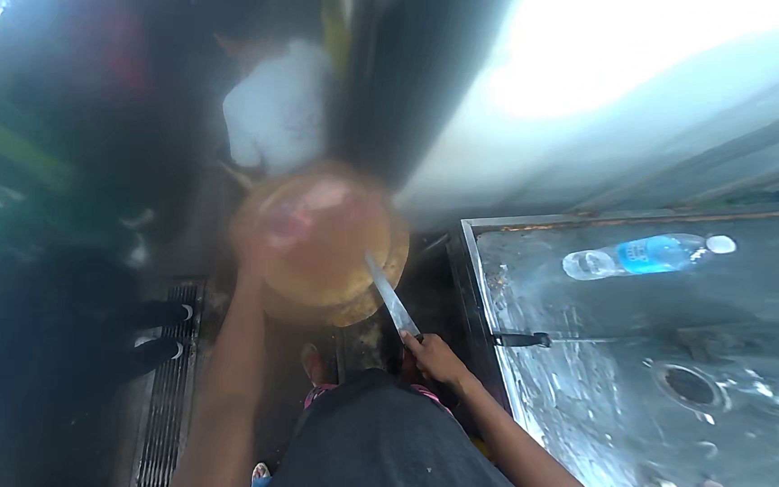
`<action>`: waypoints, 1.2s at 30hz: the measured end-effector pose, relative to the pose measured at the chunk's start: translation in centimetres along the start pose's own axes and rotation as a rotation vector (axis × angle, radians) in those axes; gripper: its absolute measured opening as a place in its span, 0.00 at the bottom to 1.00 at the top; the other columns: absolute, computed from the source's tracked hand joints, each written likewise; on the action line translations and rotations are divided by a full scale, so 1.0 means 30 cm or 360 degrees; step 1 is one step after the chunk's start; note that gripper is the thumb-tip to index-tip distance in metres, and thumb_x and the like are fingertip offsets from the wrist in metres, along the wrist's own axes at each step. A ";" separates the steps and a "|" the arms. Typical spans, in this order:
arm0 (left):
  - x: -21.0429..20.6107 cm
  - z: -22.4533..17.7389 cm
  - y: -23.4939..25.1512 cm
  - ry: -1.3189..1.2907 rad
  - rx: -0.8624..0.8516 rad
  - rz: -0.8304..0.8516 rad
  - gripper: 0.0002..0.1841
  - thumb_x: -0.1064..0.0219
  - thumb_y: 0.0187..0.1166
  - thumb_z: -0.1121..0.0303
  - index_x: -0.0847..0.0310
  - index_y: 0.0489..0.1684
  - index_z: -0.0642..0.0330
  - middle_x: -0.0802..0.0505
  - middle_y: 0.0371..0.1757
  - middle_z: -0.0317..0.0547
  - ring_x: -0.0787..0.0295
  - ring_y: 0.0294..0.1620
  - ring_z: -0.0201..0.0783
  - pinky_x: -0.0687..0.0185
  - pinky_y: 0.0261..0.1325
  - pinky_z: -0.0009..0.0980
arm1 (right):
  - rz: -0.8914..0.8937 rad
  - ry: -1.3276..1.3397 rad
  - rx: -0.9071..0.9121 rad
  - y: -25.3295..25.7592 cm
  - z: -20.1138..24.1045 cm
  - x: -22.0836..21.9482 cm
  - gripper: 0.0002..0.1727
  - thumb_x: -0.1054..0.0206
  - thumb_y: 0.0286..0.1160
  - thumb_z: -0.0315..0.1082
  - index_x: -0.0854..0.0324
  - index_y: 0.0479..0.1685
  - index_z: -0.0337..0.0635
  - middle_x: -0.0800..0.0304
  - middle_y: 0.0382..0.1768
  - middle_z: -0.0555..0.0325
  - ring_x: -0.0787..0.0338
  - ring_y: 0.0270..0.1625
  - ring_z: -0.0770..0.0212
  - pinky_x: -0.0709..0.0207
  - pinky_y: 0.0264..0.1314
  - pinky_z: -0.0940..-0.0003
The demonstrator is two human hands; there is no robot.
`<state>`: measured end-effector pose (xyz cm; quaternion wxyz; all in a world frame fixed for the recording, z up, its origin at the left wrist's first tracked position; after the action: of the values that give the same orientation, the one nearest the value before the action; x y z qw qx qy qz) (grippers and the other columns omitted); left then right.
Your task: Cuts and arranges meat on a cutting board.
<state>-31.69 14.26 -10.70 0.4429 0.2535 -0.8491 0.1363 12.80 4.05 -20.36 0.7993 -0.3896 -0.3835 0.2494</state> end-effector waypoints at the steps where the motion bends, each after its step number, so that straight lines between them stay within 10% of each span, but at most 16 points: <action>1: -0.056 -0.041 -0.016 0.0047 -0.0299 0.0120 0.20 0.30 0.81 0.60 0.15 0.69 0.54 0.18 0.76 0.57 0.21 0.75 0.59 0.25 0.75 0.63 | 0.0002 0.0012 0.0007 0.005 -0.003 -0.005 0.40 0.51 0.85 0.71 0.17 0.30 0.39 0.17 0.20 0.54 0.15 0.21 0.58 0.16 0.30 0.55; 4: -0.195 -0.069 0.020 0.0375 -0.0523 0.0435 0.48 0.17 0.65 0.50 0.38 0.91 0.38 0.37 0.92 0.56 0.37 0.87 0.67 0.33 0.77 0.70 | 0.0015 0.0041 0.0040 0.009 -0.005 -0.011 0.40 0.52 0.86 0.70 0.16 0.32 0.40 0.15 0.20 0.54 0.15 0.20 0.58 0.17 0.29 0.57; 8: -0.118 0.010 0.116 0.0271 -0.0062 0.0340 0.61 0.11 0.54 0.49 0.46 0.93 0.58 0.35 0.87 0.70 0.32 0.82 0.71 0.29 0.78 0.67 | 0.0013 -0.0015 0.0002 0.008 0.003 0.012 0.41 0.52 0.84 0.72 0.16 0.33 0.39 0.16 0.22 0.53 0.15 0.22 0.57 0.17 0.32 0.54; 14: -0.206 0.035 0.020 0.0417 0.0369 0.0198 0.41 0.23 0.68 0.47 0.31 0.81 0.57 0.28 0.82 0.72 0.30 0.78 0.77 0.24 0.62 0.76 | 0.0058 0.0044 0.0002 0.015 -0.011 -0.011 0.41 0.53 0.85 0.72 0.18 0.33 0.39 0.18 0.19 0.54 0.15 0.21 0.58 0.17 0.31 0.57; 20: -0.108 -0.089 -0.012 0.0620 -0.0108 0.0333 0.24 0.21 0.64 0.59 0.16 0.58 0.56 0.08 0.50 0.63 0.10 0.53 0.67 0.17 0.48 0.70 | -0.0004 -0.0173 0.0019 -0.014 0.011 0.066 0.41 0.52 0.84 0.72 0.16 0.36 0.39 0.13 0.26 0.49 0.11 0.29 0.53 0.16 0.38 0.49; 26: -0.183 0.106 -0.105 -0.1135 0.0734 0.0434 0.31 0.34 0.77 0.77 0.40 0.81 0.64 0.12 0.55 0.63 0.08 0.47 0.52 0.09 0.50 0.47 | -0.0222 -0.0472 0.0057 -0.072 0.065 0.075 0.40 0.47 0.82 0.71 0.15 0.46 0.37 0.08 0.42 0.40 0.07 0.51 0.40 0.17 0.55 0.38; 29: -0.221 0.143 -0.113 -0.1905 0.1204 -0.0053 0.22 0.34 0.78 0.69 0.27 0.71 0.63 0.13 0.56 0.60 0.13 0.52 0.52 0.13 0.52 0.50 | -0.0216 -0.0497 0.0081 -0.082 0.109 0.071 0.38 0.46 0.83 0.69 0.15 0.45 0.38 0.09 0.40 0.41 0.08 0.49 0.41 0.17 0.54 0.39; 32: -0.211 0.125 -0.064 -0.1936 0.1265 -0.0025 0.15 0.31 0.75 0.71 0.23 0.55 0.67 0.11 0.42 0.54 0.13 0.37 0.43 0.13 0.39 0.39 | -0.0278 -0.0492 0.0153 -0.085 0.176 0.061 0.37 0.45 0.84 0.68 0.16 0.45 0.38 0.10 0.38 0.42 0.08 0.47 0.41 0.18 0.52 0.39; 36: -0.157 0.136 -0.053 -0.1463 0.1024 0.0127 0.20 0.31 0.77 0.69 0.21 0.64 0.69 0.09 0.48 0.58 0.09 0.40 0.45 0.09 0.45 0.43 | -0.0289 -0.0571 0.0333 -0.112 0.302 0.058 0.31 0.42 0.86 0.62 0.18 0.53 0.38 0.11 0.36 0.43 0.08 0.44 0.44 0.17 0.51 0.42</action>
<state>-31.34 12.53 -16.89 -0.0779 0.3769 -0.8793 0.2807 6.83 7.25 -13.25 0.7736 -0.2179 -0.5249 0.2803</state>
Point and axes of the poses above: each hand's wrist, its own y-axis towards the middle knuckle, its own x-axis out of the back of the hand, z = x × y, the point moved 4 cm from there along y, towards the middle knuckle
